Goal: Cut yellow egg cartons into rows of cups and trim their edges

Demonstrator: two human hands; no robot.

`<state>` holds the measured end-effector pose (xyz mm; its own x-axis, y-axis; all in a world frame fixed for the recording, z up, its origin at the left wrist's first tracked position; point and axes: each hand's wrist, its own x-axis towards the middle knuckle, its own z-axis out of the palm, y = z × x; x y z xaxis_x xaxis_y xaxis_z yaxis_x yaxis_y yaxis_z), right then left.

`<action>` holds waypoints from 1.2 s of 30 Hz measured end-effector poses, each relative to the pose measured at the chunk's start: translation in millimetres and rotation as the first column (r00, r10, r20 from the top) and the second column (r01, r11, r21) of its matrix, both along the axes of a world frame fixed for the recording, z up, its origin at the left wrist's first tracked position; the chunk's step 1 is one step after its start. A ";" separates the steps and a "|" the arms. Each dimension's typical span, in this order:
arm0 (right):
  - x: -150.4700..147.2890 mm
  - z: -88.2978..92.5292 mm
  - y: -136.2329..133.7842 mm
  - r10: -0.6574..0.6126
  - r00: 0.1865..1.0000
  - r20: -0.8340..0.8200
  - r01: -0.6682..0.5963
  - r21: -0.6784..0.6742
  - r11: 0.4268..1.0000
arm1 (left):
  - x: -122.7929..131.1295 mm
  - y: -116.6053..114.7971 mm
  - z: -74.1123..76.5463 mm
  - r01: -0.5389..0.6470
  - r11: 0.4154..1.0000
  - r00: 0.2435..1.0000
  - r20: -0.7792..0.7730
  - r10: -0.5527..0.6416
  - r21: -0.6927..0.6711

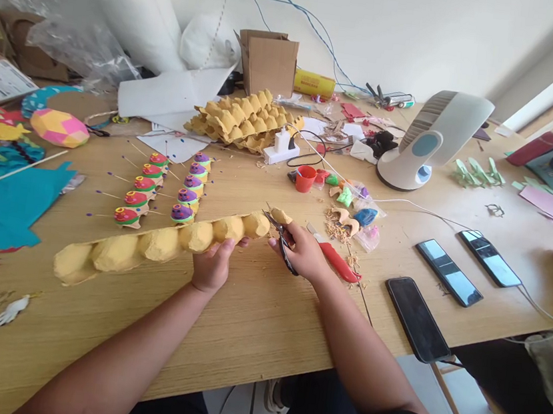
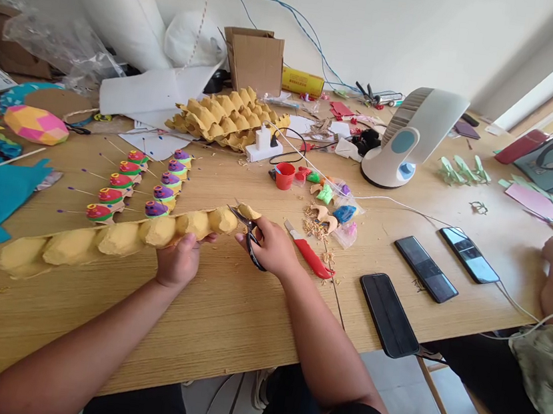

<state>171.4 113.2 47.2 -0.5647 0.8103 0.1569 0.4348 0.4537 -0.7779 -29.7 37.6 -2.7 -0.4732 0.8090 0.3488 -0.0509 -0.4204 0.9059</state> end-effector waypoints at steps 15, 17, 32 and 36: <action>12.9 0.4 10.5 0.051 0.999 0.019 -0.050 -0.043 0.998 | -1.9 3.2 1.3 -0.021 0.999 0.998 0.062 0.019 0.026; 13.1 -1.7 12.3 0.063 0.998 0.010 -0.062 -0.041 0.997 | -1.7 3.5 1.7 -0.024 0.999 0.997 0.079 0.021 0.039; 9.6 0.6 7.5 0.035 0.997 0.068 -0.036 0.011 0.999 | 1.3 3.5 7.9 -0.048 0.997 0.987 0.157 0.038 0.061; 9.9 -1.6 8.0 0.069 0.997 0.020 -0.069 -0.001 0.998 | 2.1 4.2 10.2 -0.064 0.997 0.978 0.199 0.055 0.036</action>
